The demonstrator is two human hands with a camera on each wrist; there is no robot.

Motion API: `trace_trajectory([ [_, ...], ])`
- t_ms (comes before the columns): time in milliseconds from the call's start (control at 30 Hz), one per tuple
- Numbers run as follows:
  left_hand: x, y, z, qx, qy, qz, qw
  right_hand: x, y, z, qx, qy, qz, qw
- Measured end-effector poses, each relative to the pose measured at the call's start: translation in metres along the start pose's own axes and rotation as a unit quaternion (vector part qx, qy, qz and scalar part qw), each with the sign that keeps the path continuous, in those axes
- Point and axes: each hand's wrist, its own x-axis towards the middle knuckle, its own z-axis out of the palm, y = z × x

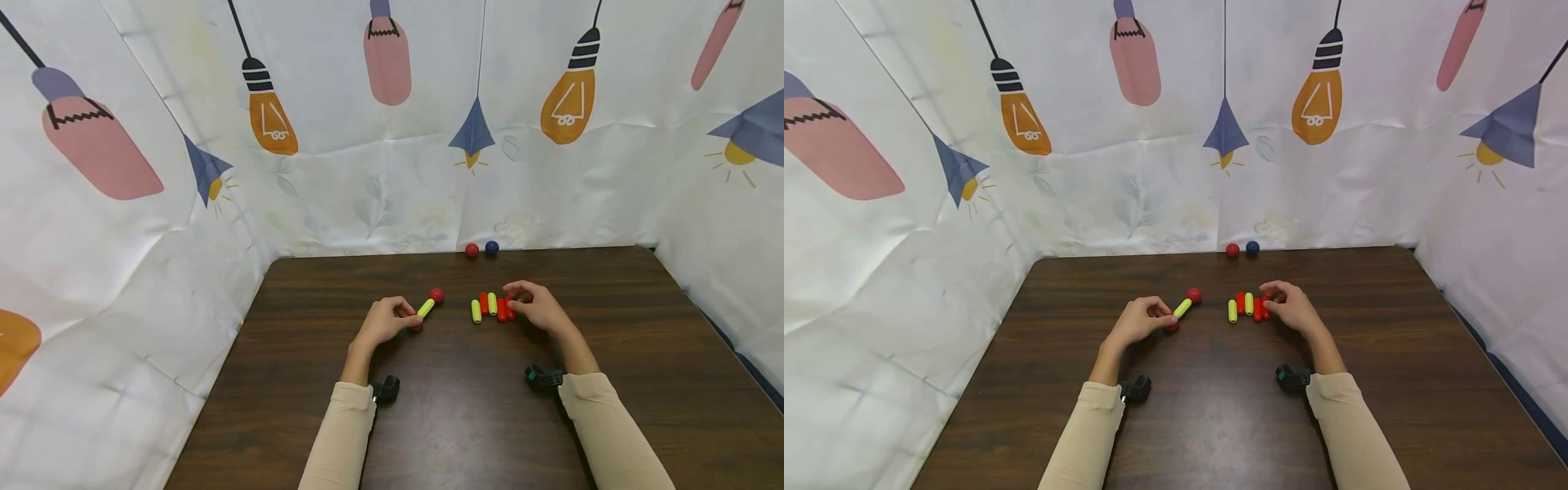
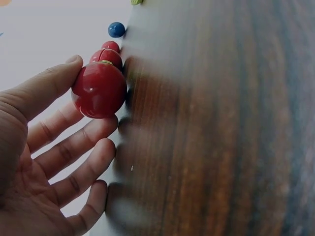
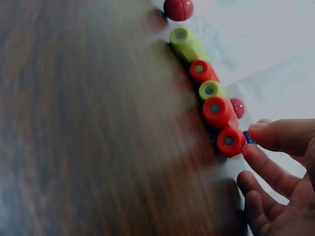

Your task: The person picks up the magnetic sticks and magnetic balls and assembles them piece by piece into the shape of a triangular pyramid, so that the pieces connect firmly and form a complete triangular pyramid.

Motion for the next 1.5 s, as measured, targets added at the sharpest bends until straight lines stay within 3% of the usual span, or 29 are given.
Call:
trace_trajectory([
  [200,0.001,0.0,0.0,0.008,0.001,-0.003,1.0,-0.001,0.005,-0.003,-0.049,-0.008,-0.003,0.999],
  [667,0.003,0.001,0.001,0.018,0.005,-0.004,0.9998,-0.011,0.016,-0.018,-0.075,0.011,0.022,0.997],
  [867,0.002,0.002,0.001,0.02,-0.023,0.013,0.9995,-0.018,0.023,-0.025,-0.068,0.007,0.02,0.997],
  [1200,0.0,0.004,-0.001,0.026,-0.081,0.032,0.9959,-0.025,0.022,-0.034,-0.068,-0.037,0.018,0.997],
  [1500,-0.003,0.004,-0.002,0.027,-0.088,0.043,0.9949,-0.025,0.019,-0.03,-0.094,-0.028,0.01,0.995],
])
